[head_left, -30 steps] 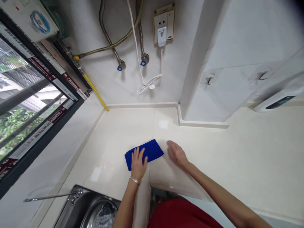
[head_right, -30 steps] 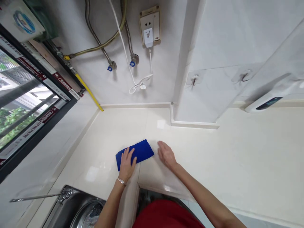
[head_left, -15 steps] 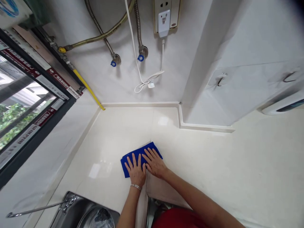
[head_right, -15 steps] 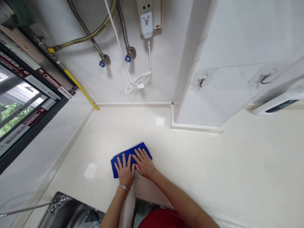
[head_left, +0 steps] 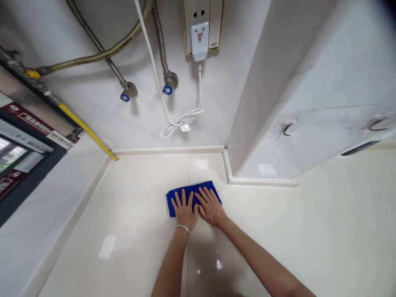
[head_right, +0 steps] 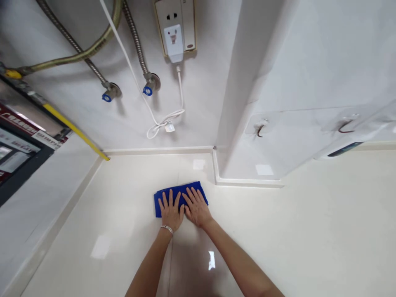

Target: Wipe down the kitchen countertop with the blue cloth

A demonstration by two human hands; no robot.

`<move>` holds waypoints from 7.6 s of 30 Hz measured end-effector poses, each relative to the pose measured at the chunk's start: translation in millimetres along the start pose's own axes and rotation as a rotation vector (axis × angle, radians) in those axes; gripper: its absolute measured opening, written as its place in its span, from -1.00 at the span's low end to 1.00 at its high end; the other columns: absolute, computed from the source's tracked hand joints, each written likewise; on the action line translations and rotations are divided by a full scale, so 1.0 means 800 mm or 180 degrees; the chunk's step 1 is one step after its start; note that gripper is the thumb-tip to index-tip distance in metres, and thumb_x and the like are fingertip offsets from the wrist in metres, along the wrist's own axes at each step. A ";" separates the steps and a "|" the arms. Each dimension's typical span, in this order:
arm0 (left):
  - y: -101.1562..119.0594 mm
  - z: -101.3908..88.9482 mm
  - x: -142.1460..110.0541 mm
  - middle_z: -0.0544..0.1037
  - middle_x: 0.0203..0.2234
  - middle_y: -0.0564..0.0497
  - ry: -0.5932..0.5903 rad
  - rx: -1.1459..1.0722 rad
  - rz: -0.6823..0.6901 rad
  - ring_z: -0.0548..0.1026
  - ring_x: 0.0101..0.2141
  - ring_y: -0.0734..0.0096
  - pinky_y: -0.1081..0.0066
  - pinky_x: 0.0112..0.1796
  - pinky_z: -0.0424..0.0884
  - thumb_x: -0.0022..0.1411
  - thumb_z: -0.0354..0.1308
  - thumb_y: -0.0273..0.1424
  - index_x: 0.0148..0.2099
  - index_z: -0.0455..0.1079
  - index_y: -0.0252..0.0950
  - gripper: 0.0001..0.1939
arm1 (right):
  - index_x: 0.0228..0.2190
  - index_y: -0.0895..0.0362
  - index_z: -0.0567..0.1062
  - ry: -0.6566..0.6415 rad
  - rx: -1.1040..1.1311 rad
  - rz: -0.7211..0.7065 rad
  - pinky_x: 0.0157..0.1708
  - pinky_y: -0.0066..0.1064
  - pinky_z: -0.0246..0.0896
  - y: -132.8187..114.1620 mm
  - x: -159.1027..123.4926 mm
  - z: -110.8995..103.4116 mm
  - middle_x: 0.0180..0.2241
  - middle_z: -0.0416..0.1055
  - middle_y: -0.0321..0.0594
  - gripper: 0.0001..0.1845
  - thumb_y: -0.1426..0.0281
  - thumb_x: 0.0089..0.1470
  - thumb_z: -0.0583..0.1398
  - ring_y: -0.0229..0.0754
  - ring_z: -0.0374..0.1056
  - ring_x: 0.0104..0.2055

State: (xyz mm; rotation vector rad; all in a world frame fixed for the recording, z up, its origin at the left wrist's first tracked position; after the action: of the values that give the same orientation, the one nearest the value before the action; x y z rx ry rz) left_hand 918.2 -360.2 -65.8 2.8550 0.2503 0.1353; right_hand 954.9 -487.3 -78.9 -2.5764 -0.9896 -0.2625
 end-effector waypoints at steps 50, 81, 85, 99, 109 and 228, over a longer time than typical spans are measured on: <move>-0.223 -0.061 -0.034 0.11 0.38 0.05 0.0230 0.0701 -0.1161 -0.06 0.38 -0.08 -0.19 0.29 0.02 0.34 -0.03 -0.20 0.34 0.12 0.03 -0.46 | 0.31 0.18 0.16 -0.0606 0.0519 -0.0864 0.36 0.07 -0.28 -0.178 0.128 0.091 0.38 -0.12 0.05 -0.36 0.18 0.31 0.02 0.16 -0.26 0.42; 0.076 0.021 -0.212 -0.39 0.42 -0.08 -0.0421 -0.0224 0.0168 -0.29 0.35 -0.35 -0.45 0.23 -0.01 0.27 0.03 -0.13 0.43 -0.37 0.00 -0.16 | 0.36 0.04 0.02 -0.0223 -0.0063 -0.0813 0.32 0.05 0.00 0.002 -0.201 -0.030 0.39 -0.09 -0.13 -0.33 0.23 0.29 0.01 0.03 -0.14 0.41; 0.069 0.016 -0.149 -0.36 0.44 -0.05 -0.0380 -0.0377 0.0466 -0.33 0.37 -0.28 -0.43 0.26 -0.07 0.31 -0.06 -0.08 0.44 -0.32 -0.01 -0.23 | 0.36 0.12 0.04 0.0055 -0.0251 -0.0617 0.32 0.06 -0.03 0.023 -0.162 -0.018 0.39 -0.10 -0.08 -0.34 0.23 0.30 -0.02 0.05 -0.18 0.42; -0.014 0.022 0.091 -0.12 0.44 0.07 -0.0075 -0.0491 0.0386 -0.24 0.40 -0.09 -0.25 0.33 -0.13 0.26 0.01 -0.06 0.40 -0.03 0.07 -0.31 | 0.33 0.21 0.11 0.0182 -0.0721 0.0011 0.35 0.04 -0.20 0.066 0.061 0.049 0.39 -0.10 -0.05 -0.34 0.33 0.23 -0.04 0.05 -0.24 0.43; -0.108 0.004 0.205 0.06 0.41 0.06 0.0152 -0.0327 0.0231 -0.17 0.40 -0.11 -0.23 0.33 -0.17 0.29 -0.03 -0.05 0.36 0.10 0.05 -0.38 | 0.29 0.22 0.20 -0.0140 -0.0794 0.0185 0.36 -0.01 -0.32 0.040 0.212 0.088 0.38 -0.06 -0.02 -0.39 0.28 0.27 -0.05 0.07 -0.22 0.41; -0.441 -0.137 -0.358 0.04 0.41 -0.05 0.1069 0.0547 -0.3295 -0.13 0.38 -0.21 -0.27 0.30 -0.13 0.29 0.02 -0.18 0.35 0.14 -0.03 -0.40 | 0.26 0.12 0.26 -0.1563 0.0828 -0.2686 0.39 0.00 -0.32 -0.568 0.066 0.194 0.38 -0.04 -0.23 -0.45 0.33 0.29 -0.05 -0.01 -0.23 0.43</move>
State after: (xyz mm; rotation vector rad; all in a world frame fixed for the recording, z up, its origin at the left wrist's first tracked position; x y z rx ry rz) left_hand 569.0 -49.6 -78.1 2.4482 1.7844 0.3767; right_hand 693.8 -81.2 -82.4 -1.8819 -2.0952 0.2949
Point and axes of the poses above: each hand's wrist, its own x-axis towards the middle knuckle, its own z-axis out of the palm, y = z × x, the point moved 5 cm from there along x, towards the middle knuckle
